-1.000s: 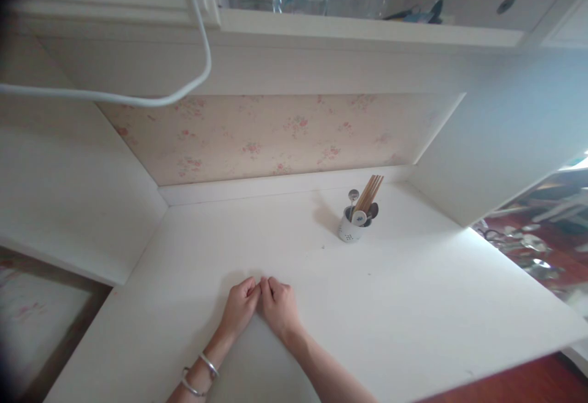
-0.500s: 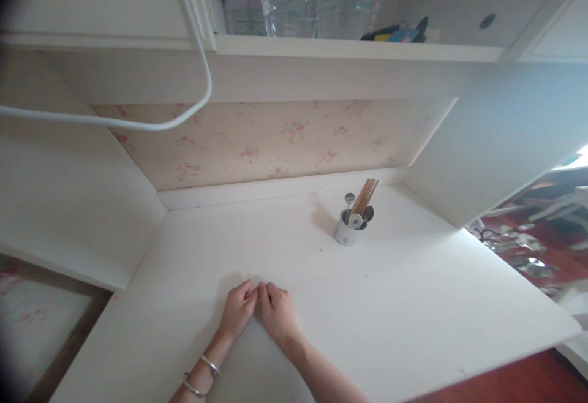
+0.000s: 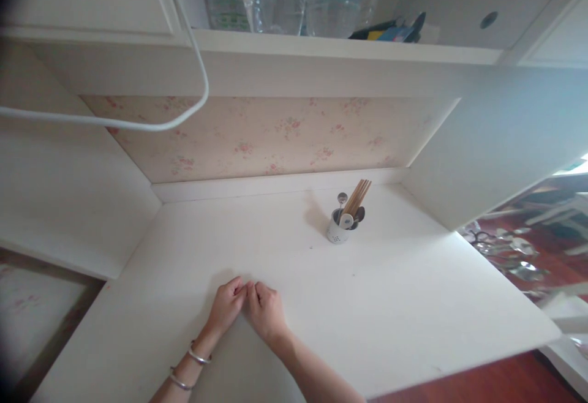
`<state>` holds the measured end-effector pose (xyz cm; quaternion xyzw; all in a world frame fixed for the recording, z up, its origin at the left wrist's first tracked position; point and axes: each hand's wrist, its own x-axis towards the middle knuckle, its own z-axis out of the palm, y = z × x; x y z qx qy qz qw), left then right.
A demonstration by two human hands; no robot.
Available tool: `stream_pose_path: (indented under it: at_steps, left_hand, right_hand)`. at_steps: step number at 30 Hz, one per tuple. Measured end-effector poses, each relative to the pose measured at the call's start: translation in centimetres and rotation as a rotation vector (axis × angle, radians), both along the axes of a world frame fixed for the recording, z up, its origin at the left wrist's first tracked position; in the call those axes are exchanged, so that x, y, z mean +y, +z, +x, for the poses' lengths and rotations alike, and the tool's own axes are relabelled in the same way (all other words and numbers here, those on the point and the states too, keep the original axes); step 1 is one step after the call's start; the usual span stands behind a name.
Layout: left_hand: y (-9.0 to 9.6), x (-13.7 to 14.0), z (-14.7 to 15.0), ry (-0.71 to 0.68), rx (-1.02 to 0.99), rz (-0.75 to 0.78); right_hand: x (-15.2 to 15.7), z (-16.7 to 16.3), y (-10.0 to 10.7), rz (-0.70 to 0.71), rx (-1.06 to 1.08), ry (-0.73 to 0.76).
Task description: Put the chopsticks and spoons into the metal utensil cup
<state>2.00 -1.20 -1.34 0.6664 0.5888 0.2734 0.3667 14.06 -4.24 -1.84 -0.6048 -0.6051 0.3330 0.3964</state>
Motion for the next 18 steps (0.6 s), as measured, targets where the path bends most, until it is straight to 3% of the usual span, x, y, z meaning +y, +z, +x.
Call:
stream_pose_path:
  at_steps: [12, 18]
  left_hand:
    - [-0.1, -0.8, 0.0, 0.032, -0.062, -0.022]
    - [0.0, -0.5, 0.2, -0.047, -0.049, -0.032]
  right_hand:
    - [-0.7, 0.4, 0.2, -0.009, 0.025, 0.028]
    - [-0.7, 1.1, 0.4, -0.14, 0.294, -0.019]
